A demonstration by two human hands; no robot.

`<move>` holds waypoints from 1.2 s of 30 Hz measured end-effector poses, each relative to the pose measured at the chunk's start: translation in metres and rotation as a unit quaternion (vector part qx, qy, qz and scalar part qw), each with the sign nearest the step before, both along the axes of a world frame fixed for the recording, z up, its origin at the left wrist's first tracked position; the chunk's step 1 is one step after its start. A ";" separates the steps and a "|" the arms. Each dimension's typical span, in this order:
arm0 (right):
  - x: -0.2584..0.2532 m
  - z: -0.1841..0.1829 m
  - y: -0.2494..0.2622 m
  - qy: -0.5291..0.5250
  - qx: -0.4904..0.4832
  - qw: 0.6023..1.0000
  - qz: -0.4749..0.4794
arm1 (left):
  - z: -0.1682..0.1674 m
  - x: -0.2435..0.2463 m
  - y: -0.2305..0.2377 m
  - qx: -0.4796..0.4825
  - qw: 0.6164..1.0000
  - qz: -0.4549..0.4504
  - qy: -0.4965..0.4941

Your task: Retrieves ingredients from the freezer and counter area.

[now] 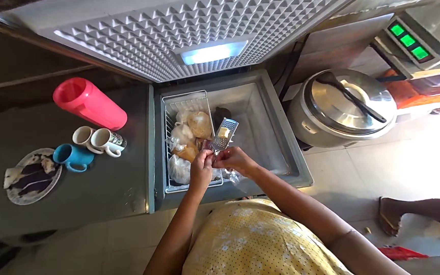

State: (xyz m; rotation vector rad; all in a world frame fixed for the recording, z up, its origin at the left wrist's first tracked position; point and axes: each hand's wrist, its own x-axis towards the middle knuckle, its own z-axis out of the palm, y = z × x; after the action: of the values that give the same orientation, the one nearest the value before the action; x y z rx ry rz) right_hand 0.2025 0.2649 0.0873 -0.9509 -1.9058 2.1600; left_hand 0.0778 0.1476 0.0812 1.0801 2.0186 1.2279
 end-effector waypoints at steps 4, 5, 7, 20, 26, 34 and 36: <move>0.007 -0.015 0.012 0.022 -0.111 0.993 -0.020 | -0.004 -0.005 -0.007 0.008 1.000 0.030 -0.001; 0.008 -0.017 0.015 0.021 -0.125 0.991 -0.036 | -0.004 -0.007 -0.009 0.007 0.999 0.039 -0.007; 0.010 -0.018 0.020 0.007 -0.129 0.988 -0.083 | -0.006 -0.010 -0.013 0.008 0.998 0.054 -0.016; 0.003 0.000 0.045 -0.096 0.083 0.988 -0.091 | -0.015 -0.014 -0.045 0.009 0.998 0.032 0.046; 0.007 0.008 0.053 -0.080 0.081 0.981 -0.159 | -0.021 -0.015 -0.066 -0.006 0.991 -0.015 0.132; -0.003 0.004 0.036 -0.084 0.291 0.946 -0.117 | -0.033 -0.002 -0.069 0.010 0.991 -0.045 0.127; -0.008 0.005 0.032 -0.052 0.363 0.927 -0.079 | -0.033 -0.002 -0.069 -0.001 0.993 -0.050 0.109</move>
State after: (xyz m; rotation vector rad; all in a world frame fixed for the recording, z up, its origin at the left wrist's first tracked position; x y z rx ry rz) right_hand 0.1941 0.2971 0.0920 -1.0060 -2.3008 1.1561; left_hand 0.0763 0.0787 0.0477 1.3481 2.0947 1.0967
